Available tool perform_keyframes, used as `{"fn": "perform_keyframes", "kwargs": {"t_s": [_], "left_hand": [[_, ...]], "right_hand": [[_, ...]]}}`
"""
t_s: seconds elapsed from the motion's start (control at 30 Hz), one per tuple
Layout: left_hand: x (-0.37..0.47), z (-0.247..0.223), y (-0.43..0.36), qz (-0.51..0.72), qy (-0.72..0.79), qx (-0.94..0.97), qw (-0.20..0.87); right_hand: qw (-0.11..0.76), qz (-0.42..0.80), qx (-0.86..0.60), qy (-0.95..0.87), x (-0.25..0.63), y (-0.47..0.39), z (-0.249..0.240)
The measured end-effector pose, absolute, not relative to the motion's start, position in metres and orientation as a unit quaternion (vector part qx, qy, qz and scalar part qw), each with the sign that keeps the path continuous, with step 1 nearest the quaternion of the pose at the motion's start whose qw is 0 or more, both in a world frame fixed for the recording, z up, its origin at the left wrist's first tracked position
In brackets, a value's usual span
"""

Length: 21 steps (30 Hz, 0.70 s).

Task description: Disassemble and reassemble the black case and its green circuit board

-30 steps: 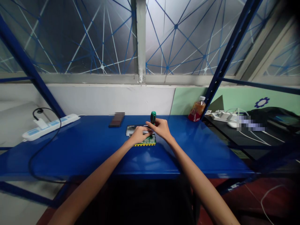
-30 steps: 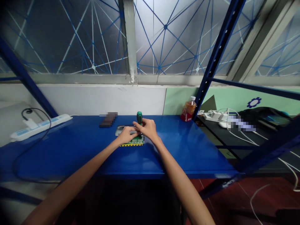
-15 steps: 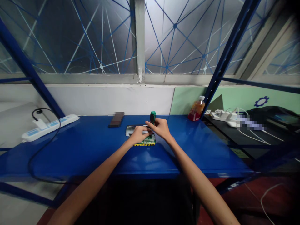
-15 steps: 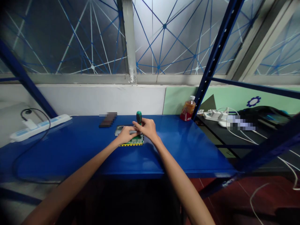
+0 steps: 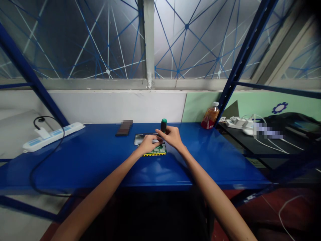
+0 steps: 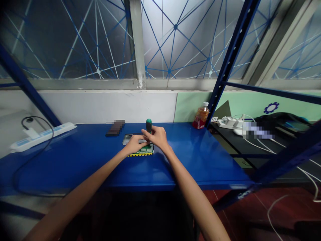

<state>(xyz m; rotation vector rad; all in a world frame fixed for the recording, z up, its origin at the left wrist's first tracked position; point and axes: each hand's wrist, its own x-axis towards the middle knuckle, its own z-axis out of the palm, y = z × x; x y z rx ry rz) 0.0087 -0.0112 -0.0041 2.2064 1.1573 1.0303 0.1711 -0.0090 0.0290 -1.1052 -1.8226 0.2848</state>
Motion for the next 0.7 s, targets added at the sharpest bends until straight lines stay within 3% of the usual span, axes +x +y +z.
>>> {"fn": "perform_keyframes", "kwargs": {"t_s": [0.7], "left_hand": [[0.0092, -0.0053, -0.0116, 0.375, 0.405, 0.810, 0.198]], "right_hand": [[0.471, 0.121, -0.448, -0.750, 0.1737, -0.0068, 0.0275]]}}
